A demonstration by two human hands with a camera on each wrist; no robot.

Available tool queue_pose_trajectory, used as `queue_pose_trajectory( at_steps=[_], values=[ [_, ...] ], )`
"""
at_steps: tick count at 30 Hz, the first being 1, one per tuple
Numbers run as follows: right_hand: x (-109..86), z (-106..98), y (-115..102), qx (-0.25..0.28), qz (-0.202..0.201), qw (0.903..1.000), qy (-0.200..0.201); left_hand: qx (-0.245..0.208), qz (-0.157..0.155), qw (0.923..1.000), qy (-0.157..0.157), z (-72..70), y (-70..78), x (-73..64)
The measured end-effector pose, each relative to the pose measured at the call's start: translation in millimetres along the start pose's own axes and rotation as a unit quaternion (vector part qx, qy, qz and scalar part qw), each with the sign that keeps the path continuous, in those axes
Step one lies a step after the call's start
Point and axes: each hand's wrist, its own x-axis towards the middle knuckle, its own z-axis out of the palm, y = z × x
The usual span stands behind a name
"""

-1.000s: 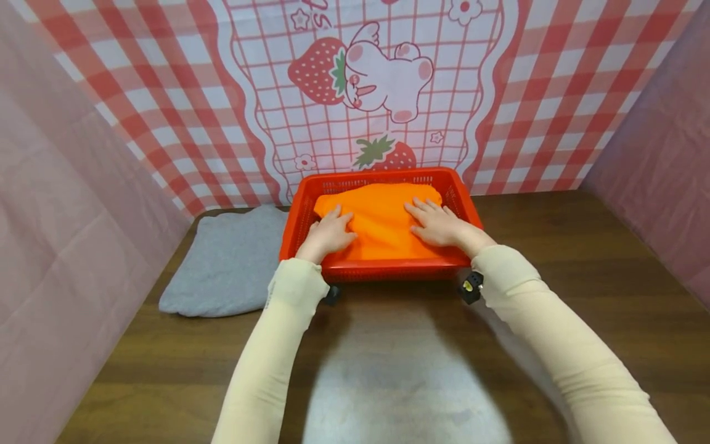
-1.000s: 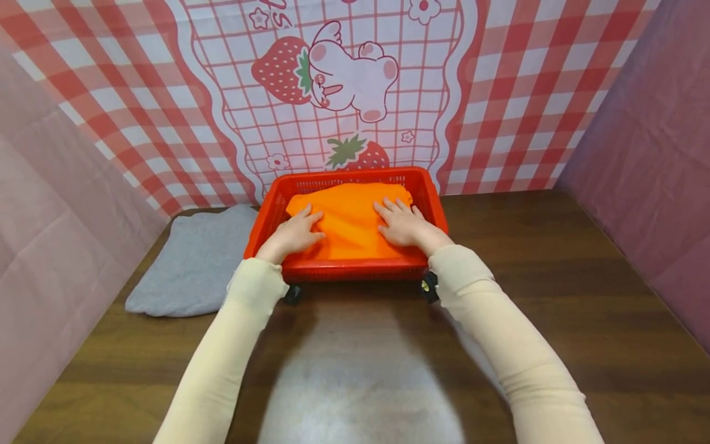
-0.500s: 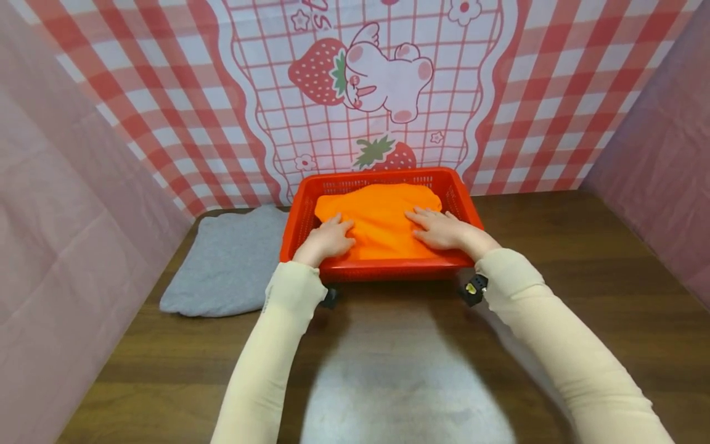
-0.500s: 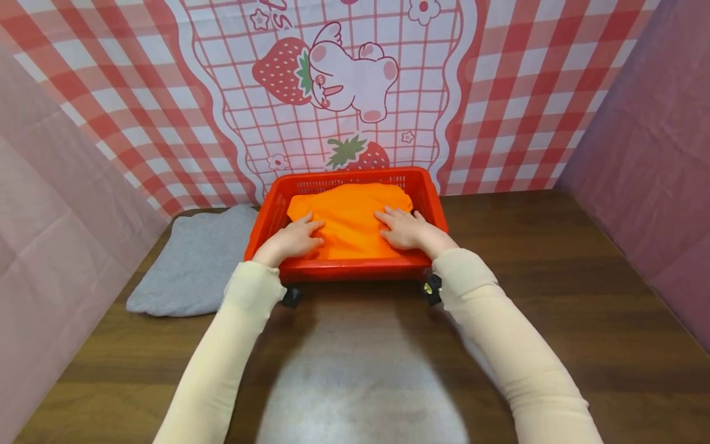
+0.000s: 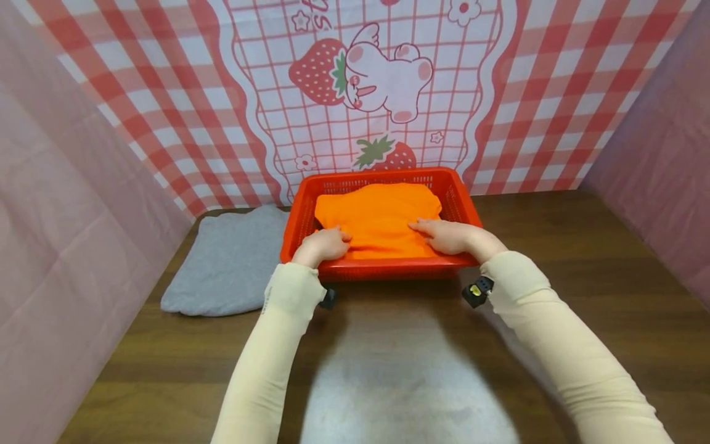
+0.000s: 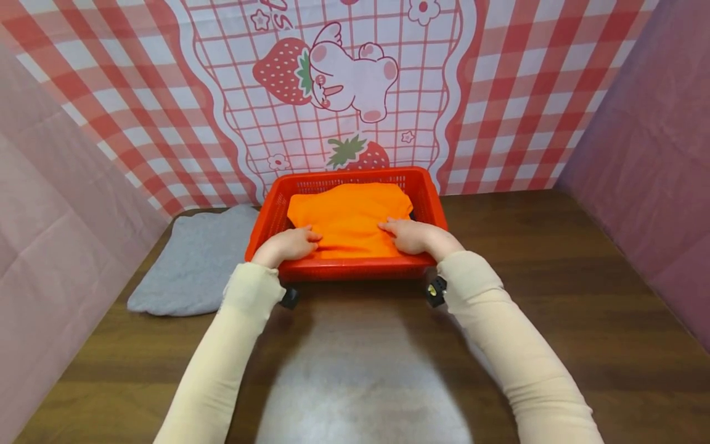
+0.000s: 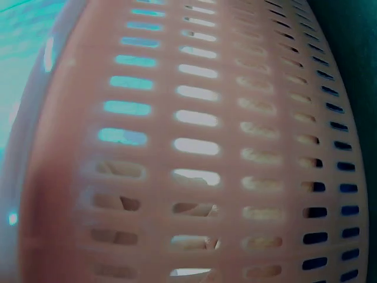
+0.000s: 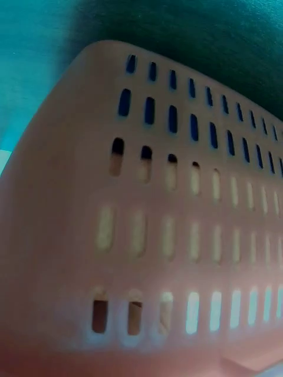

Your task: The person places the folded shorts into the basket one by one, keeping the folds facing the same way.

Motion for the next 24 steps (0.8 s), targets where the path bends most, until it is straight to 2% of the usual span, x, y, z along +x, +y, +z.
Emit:
queue_pose_trajectory(
  at_steps=[6,12,19,24],
  values=[
    [-4.0,2.9,-0.7,-0.005,0.011,0.9986,0.051,-0.045,0.028,0.9975,0.046,0.3,-6.1,-8.0],
    [-11.3,5.0,-4.8,-0.019,0.01,0.9946,0.102,-0.082,0.015,0.9892,0.121,2.5,-14.3,-22.6],
    [-20.9,12.5,-10.5,-0.009,-0.005,0.9854,0.17,-0.097,0.002,0.9731,0.209,12.3,-15.7,-32.2],
    [-24.4,20.1,-17.2,0.007,-0.008,0.975,0.222,-0.12,0.004,0.959,0.257,14.5,-14.6,-36.4]
  ],
)
